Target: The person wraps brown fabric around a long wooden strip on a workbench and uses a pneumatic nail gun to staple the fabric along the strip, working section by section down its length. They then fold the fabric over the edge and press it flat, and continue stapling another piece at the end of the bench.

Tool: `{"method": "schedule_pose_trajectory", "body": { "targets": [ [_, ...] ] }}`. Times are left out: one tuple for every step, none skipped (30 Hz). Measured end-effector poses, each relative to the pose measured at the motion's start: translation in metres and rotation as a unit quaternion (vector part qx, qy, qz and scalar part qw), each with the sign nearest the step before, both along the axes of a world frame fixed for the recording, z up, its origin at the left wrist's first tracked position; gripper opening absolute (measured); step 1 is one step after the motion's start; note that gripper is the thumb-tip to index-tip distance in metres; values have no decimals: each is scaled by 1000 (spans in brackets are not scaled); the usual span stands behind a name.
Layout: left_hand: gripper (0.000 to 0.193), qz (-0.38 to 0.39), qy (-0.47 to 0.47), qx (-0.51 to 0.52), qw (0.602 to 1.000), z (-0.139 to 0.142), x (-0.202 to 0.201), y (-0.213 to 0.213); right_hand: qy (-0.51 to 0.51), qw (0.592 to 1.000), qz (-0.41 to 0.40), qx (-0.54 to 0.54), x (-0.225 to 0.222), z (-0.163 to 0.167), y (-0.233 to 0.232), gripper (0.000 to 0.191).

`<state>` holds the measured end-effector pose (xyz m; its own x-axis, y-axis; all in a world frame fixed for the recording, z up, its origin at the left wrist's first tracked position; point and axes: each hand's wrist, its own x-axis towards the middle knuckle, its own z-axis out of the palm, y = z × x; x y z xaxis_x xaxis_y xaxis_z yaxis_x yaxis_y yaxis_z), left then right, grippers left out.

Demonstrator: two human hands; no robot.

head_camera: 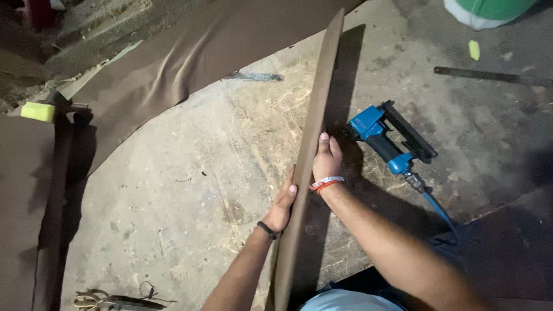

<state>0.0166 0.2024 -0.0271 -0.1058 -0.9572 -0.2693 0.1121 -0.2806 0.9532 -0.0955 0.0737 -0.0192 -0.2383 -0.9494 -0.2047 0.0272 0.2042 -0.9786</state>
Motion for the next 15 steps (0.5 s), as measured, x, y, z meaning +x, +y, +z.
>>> {"method": "schedule_pose_trajectory", "body": {
  "targets": [
    [77, 3, -3, -17, 1000, -2, 1, -3, 8, 1000, 5, -9, 2, -2, -1, 41],
    [77, 7, -8, -33, 999, -2, 2, -7, 13, 1000, 12, -17, 6, -3, 0, 41],
    [77, 6, -12, -52, 999, -2, 3, -12, 18, 1000, 7, -9, 9, -4, 1, 39],
    [78, -6, -49, -49, 998, -3, 2, -20, 27, 1000, 1, -3, 9, -5, 0, 36],
    [78, -14, -86, -43, 995, -2, 0, -28, 36, 999, -2, 4, 9, -5, 0, 34],
    [79, -22, -125, -39, 991, -2, 2, -37, 39, 999, 4, 2, 12, -6, 0, 34],
    [79, -24, -156, -74, 985, -2, 1, -50, 43, 999, 7, -1, 13, -6, 0, 34],
    [79, -26, -186, -108, 976, 0, 0, -61, 46, 999, 11, -3, 14, -6, 1, 35],
    [79, -29, -217, -143, 965, 0, 0, -74, -1, 1000, 16, -13, 16, -7, 2, 33],
    [77, -25, -244, -151, 958, 1, -2, -92, -47, 998, 19, -25, 16, -6, 2, 32],
    [75, -23, -269, -158, 950, 1, -4, -108, -91, 995, 20, -37, 17, -7, 1, 31],
    [73, -20, -290, -166, 942, 2, -9, -114, -76, 996, 18, -39, 16, -7, 3, 30],
    [74, -18, -275, -162, 947, 3, -11, -115, -64, 997, 20, -41, 15, -7, 4, 29],
    [74, -14, -264, -158, 951, 5, -9, -118, -55, 997, 25, -44, 15, -6, 3, 28],
    [74, -12, -251, -157, 955, 7, -9, -119, -49, 997, 34, -47, 15, -5, 2, 31]
  ]
}}
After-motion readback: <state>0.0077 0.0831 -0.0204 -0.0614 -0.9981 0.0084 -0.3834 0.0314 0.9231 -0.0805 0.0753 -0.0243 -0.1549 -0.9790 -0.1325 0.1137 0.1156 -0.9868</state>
